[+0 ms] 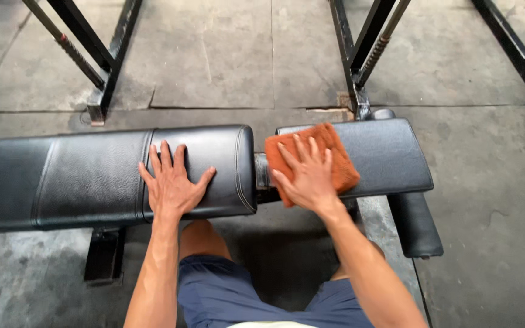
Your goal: The person wipes down various pieces of gym equipment, including a bench and barbell bars, with an orange cloth.
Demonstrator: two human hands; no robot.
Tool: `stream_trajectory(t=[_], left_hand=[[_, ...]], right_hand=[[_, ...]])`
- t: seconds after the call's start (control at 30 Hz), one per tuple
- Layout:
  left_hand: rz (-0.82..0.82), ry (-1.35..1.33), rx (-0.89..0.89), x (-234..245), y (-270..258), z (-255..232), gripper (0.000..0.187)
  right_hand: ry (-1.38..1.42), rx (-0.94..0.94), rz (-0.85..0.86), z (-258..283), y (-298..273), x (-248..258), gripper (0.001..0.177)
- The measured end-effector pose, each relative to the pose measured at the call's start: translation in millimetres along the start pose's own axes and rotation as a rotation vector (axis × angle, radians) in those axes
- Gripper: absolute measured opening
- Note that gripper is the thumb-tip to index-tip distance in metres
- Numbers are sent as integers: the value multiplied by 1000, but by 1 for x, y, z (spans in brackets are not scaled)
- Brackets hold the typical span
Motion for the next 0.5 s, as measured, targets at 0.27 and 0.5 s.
stream_trajectory(t=[0.27, 0.5], left_hand=[[25, -14, 47, -2, 2, 1, 93], [49, 10, 45, -3, 1, 3, 93]], right_hand=[[-124, -440, -128, -183, -8, 4, 68], [-19, -156, -62, -51, 21, -26, 59]])
Point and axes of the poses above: each hand's wrist, its own y-axis towards the middle knuckle, its own x-axis out of the back of the hand, z = x × y, the point moved 9 cm from there along y, towards the middle knuckle, and after that the axes turned 2 degrees about z, right-handed, at the moved point
